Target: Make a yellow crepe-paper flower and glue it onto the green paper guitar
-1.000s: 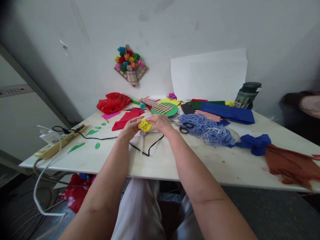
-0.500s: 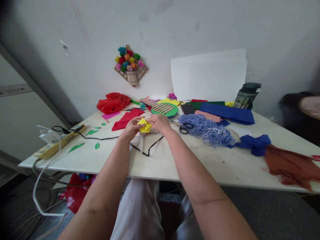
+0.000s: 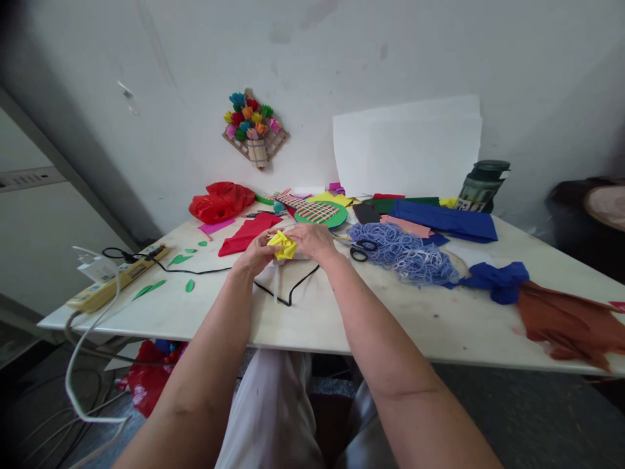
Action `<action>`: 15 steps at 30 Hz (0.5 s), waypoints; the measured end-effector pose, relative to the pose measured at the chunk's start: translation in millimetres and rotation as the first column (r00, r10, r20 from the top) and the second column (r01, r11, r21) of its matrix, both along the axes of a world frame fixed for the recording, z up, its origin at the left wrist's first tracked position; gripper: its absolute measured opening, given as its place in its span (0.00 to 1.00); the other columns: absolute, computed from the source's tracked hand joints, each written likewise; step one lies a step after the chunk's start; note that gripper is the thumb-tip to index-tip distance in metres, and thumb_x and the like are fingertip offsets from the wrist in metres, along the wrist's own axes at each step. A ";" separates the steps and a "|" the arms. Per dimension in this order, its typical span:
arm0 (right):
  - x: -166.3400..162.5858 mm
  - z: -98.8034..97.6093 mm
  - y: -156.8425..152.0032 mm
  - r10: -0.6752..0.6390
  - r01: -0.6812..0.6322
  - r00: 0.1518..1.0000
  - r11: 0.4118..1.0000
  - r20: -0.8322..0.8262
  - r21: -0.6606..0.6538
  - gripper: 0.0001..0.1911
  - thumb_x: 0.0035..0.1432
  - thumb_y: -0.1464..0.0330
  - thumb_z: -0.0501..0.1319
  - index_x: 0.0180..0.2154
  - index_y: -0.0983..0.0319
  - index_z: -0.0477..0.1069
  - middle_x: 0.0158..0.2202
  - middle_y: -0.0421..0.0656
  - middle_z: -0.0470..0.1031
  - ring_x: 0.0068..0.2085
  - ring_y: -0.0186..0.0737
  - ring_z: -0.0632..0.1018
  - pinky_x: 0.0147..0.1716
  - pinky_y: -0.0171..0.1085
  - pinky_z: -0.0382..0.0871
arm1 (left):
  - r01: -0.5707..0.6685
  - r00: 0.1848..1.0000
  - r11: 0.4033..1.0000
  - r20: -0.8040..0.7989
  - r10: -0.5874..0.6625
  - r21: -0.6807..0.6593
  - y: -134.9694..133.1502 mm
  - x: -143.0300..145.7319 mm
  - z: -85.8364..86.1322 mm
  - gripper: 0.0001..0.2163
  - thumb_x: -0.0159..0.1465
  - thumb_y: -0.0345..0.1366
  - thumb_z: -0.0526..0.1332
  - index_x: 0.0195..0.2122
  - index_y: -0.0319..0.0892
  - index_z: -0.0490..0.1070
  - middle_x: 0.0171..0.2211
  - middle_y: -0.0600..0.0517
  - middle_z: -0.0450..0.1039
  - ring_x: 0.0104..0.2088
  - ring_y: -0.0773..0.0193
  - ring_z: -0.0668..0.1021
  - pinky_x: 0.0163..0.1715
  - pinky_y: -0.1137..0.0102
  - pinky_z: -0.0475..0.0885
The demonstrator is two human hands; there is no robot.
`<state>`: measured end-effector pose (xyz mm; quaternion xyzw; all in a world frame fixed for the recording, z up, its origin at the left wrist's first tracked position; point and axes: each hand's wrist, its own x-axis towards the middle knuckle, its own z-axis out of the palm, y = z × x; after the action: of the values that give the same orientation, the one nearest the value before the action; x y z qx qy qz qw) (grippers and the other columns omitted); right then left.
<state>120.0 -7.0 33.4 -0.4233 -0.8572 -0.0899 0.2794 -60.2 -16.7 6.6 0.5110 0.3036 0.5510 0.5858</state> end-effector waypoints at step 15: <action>-6.3 -2.3 -1.2 -0.030 0.020 0.988 0.997 -0.151 -0.068 0.13 0.59 0.68 0.56 0.44 0.57 0.75 0.41 0.41 0.79 0.41 0.39 0.77 0.37 0.34 0.65 | -0.128 0.990 0.991 0.051 0.129 -0.033 6.6 6.5 -5.1 0.21 0.37 0.28 0.72 0.33 0.40 0.69 0.31 0.54 0.73 0.29 0.66 0.76 0.29 0.72 0.70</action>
<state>113.7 -8.2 31.1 -0.4487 -0.8306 -0.0323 0.3284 -53.7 -10.0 1.5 0.4669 0.3282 0.5965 0.5644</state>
